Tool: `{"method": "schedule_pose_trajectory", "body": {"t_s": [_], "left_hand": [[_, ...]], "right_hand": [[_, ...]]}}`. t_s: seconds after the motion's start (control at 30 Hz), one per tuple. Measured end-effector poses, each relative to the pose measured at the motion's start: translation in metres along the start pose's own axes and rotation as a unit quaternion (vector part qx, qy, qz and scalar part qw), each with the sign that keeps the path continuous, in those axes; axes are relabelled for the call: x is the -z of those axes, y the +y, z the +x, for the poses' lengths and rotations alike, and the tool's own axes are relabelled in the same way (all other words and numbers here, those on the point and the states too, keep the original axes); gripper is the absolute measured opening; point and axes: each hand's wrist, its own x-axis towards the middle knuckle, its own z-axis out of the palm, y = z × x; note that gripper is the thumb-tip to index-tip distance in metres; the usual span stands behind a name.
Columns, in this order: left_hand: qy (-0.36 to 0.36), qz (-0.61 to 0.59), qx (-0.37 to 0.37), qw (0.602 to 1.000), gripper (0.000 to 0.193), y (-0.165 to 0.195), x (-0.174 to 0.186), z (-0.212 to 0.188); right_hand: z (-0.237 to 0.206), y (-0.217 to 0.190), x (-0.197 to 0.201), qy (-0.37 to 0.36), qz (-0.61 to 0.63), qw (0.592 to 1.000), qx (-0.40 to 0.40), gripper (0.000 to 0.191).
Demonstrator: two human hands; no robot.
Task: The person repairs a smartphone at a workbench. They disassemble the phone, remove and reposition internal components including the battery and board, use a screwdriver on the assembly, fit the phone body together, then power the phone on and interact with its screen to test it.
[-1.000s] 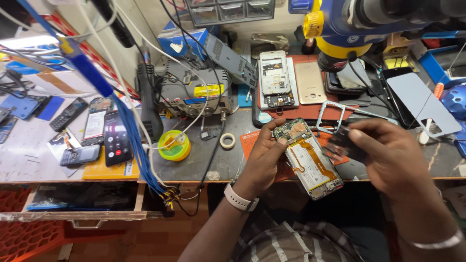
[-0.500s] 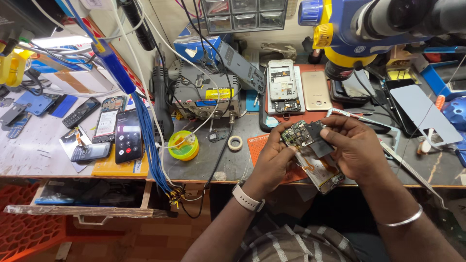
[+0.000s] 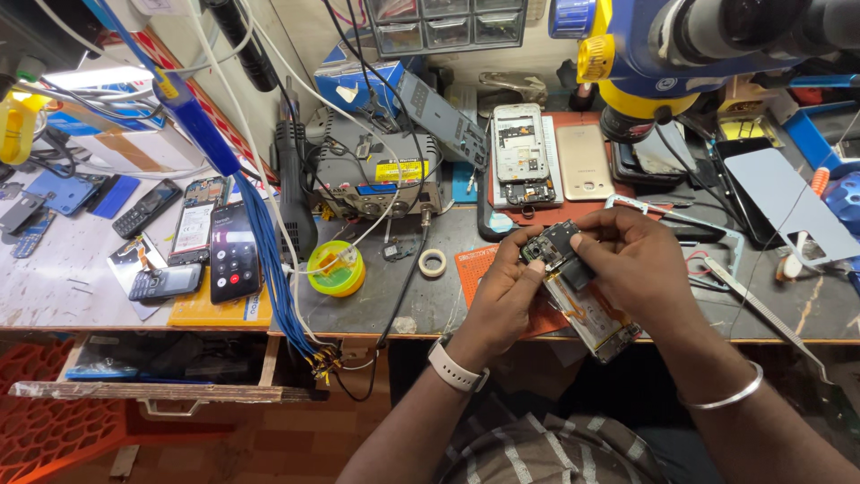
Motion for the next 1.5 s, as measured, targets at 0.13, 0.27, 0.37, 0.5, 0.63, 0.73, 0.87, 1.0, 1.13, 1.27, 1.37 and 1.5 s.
{"method": "schedule_pose_trajectory", "body": {"t_s": [0.13,0.27,0.37,0.5,0.63,0.73,0.87,1.0,1.13,1.27,1.37,1.5], "left_hand": [[0.001,0.012,-0.004,1.0,0.043,0.001,-0.002,0.0],[-0.01,-0.016,0.002,1.0,0.044,0.003,-0.002,-0.001],[-0.016,-0.036,-0.001,0.999,0.044,0.004,-0.002,-0.002],[-0.002,-0.044,0.005,0.999,0.039,0.004,-0.003,-0.003],[0.01,-0.083,0.002,0.996,0.034,0.005,-0.007,-0.002],[0.019,-0.107,0.033,0.994,0.034,0.006,-0.011,-0.002],[0.029,-0.111,0.057,0.992,0.033,0.005,-0.013,-0.003],[0.029,-0.081,0.024,0.996,0.034,0.002,-0.014,-0.002],[0.044,-0.111,0.047,0.992,0.035,-0.002,-0.016,0.0],[0.049,-0.097,0.046,0.993,0.035,-0.004,-0.016,0.002],[0.041,-0.078,0.03,0.996,0.034,-0.005,-0.016,0.002],[0.041,-0.082,0.019,0.996,0.036,-0.006,-0.018,0.004]], "right_hand": [[-0.005,-0.012,0.0,0.035,-0.181,0.983,0.015,0.025],[-0.005,-0.013,0.0,0.016,-0.171,0.985,0.014,0.025],[-0.003,-0.009,0.0,-0.052,-0.013,0.998,-0.033,0.026],[-0.002,-0.003,0.002,-0.056,0.02,0.995,-0.083,0.026],[-0.001,0.001,0.007,-0.056,0.013,0.997,-0.059,0.031],[-0.001,0.001,0.009,-0.058,0.01,0.997,-0.05,0.032],[-0.004,-0.003,0.009,-0.056,0.0,0.997,-0.047,0.03],[-0.007,-0.007,0.009,-0.052,-0.018,0.997,-0.052,0.031],[-0.007,-0.006,0.01,-0.045,-0.004,0.998,-0.053,0.03],[-0.008,-0.004,0.008,-0.031,-0.008,0.999,-0.04,0.029],[-0.008,-0.004,0.008,-0.031,-0.006,0.999,-0.042,0.029],[-0.006,-0.003,0.013,-0.046,0.01,0.998,-0.052,0.028]]}}
